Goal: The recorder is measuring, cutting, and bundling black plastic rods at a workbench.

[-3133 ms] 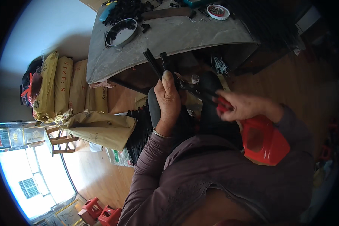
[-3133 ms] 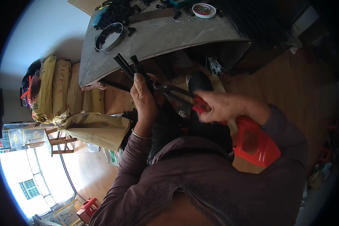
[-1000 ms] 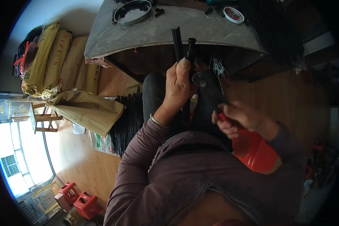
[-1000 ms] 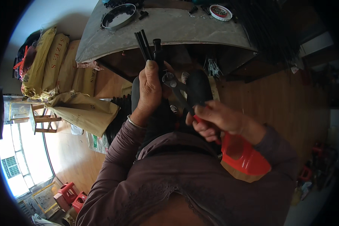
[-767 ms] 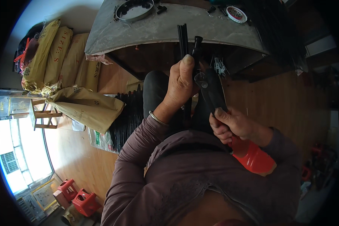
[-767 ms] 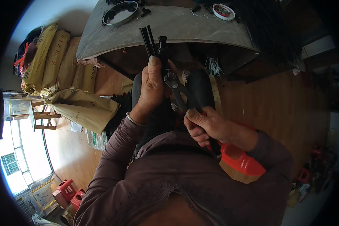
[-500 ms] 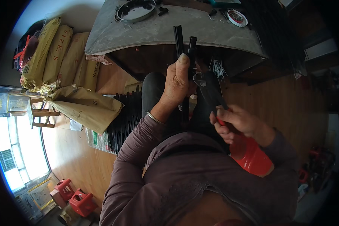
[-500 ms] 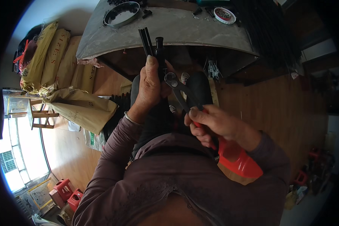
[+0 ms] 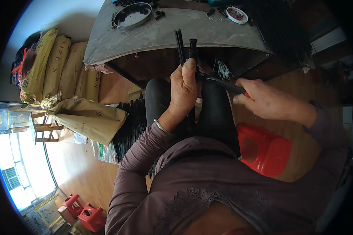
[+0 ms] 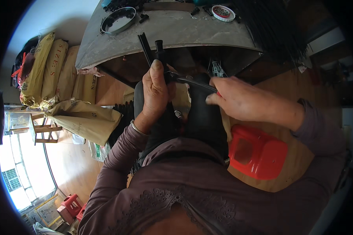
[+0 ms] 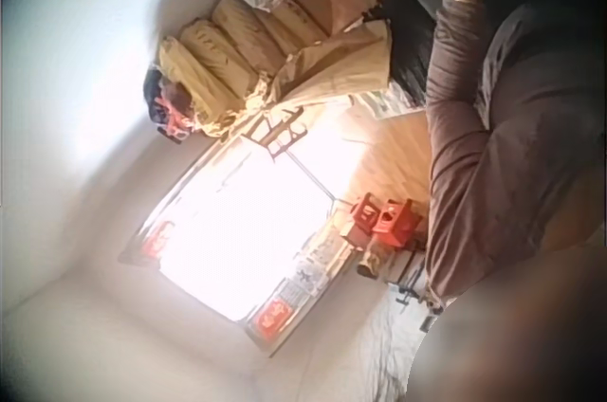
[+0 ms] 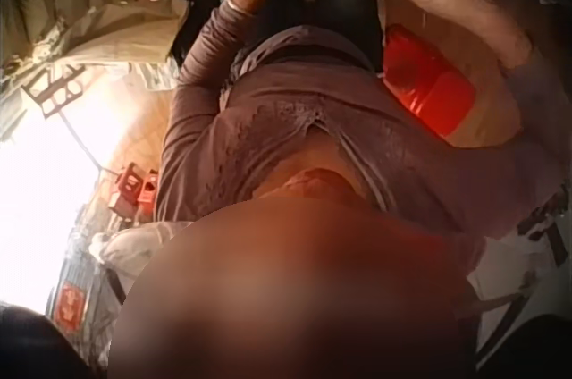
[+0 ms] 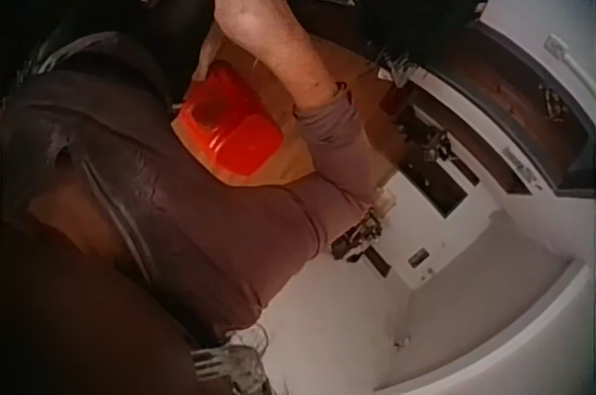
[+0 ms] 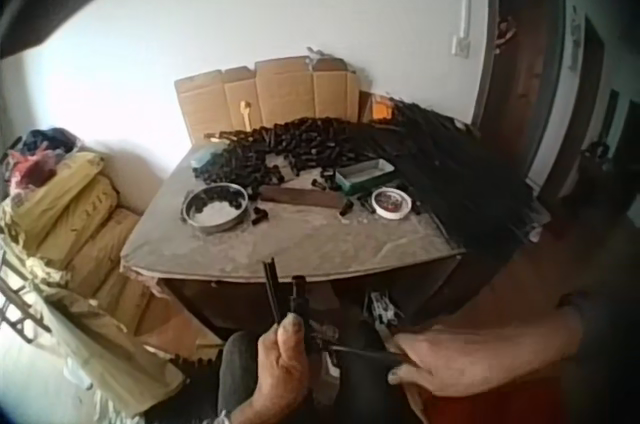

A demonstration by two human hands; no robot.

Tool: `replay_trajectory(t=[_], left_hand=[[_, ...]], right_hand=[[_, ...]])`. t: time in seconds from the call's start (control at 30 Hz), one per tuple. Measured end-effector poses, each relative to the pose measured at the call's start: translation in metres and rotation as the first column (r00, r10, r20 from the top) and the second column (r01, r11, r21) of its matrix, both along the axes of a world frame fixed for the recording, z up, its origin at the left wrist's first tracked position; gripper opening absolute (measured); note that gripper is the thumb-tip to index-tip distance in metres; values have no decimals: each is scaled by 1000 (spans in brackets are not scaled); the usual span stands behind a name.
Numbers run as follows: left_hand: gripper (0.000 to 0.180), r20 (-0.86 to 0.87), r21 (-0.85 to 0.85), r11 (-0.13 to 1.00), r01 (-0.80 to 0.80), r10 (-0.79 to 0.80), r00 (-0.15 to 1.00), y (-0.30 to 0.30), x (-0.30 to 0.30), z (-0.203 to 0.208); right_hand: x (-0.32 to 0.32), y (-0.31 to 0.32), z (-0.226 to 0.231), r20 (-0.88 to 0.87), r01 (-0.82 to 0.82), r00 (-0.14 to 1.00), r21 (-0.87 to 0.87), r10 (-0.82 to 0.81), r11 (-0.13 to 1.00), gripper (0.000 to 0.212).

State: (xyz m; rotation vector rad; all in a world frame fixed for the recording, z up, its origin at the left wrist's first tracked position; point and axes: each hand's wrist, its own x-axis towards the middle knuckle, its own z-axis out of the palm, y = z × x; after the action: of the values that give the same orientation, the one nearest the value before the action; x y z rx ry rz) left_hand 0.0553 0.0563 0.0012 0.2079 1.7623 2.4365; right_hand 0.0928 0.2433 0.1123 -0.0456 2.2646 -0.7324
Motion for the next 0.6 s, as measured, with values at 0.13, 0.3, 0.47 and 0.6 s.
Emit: replay_trajectory(t=[0.13, 0.3, 0.47, 0.6], left_hand=[[54, -31, -44, 998, -46, 45, 999, -1, -4, -8], [57, 63, 190, 968, 166, -181, 981, -17, -13, -12], [56, 119, 147, 981, 128, -146, 982, -17, -15, -14], [57, 116, 105, 986, 129, -141, 983, -13, -12, -6]], right_hand=[[0, 2, -13, -452, -242, 778, 424, 435, 873, 24], [5, 7, -34, -651, -78, 741, 159, 164, 984, 25], [-5, 16, -33, -808, -25, 571, 156, 142, 987, 34], [-15, 18, -29, -868, -74, 443, 213, 224, 974, 33]])
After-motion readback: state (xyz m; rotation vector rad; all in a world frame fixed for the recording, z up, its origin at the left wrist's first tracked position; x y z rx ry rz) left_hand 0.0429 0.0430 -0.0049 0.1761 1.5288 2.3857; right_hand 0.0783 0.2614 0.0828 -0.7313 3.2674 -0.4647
